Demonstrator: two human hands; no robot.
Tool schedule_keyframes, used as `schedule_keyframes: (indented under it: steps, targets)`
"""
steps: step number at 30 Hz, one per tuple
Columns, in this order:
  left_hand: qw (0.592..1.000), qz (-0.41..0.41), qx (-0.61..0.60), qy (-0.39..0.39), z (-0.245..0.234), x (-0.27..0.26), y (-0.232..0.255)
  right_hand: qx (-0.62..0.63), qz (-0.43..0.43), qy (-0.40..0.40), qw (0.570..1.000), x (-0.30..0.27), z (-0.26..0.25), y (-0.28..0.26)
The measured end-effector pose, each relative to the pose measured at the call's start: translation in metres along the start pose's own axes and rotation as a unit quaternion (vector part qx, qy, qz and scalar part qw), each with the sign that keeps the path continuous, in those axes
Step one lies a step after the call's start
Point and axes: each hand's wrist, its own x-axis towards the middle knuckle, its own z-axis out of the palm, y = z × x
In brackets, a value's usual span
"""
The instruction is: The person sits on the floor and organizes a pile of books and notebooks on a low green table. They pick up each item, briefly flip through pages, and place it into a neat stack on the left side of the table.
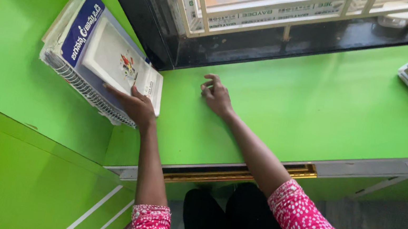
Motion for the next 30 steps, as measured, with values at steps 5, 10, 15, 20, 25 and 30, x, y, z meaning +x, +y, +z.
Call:
schedule_keyframes:
  steps: [5,10,15,20,25,30]
  targets:
    - [0.987,0.062,0.146,-0.015,0.031,0.012,-0.004,-0.005,0.025,-0.015,1.0,-0.003,0.002,-0.008]
    - [0.994,-0.027,0.101,-0.028,0.027,0.018,0.016,0.007,0.047,-0.02,0.999,0.005,-0.001,-0.008]
    - [0.982,0.177,-0.047,0.047,0.001,0.02,0.018,0.015,0.038,-0.027,0.999,0.004,0.005,-0.007]
    - [0.976,0.196,0.092,0.011,0.008,0.023,0.009,0.024,0.03,-0.012,0.999,-0.002,0.001,-0.006]
    - [0.971,0.14,0.193,0.022,0.022,0.025,0.005,0.02,0.029,-0.011,0.999,-0.002,0.002,-0.009]
    - [0.862,0.266,0.375,-0.214,0.025,0.013,0.038,0.015,0.016,-0.015,1.0,-0.002,0.001,-0.008]
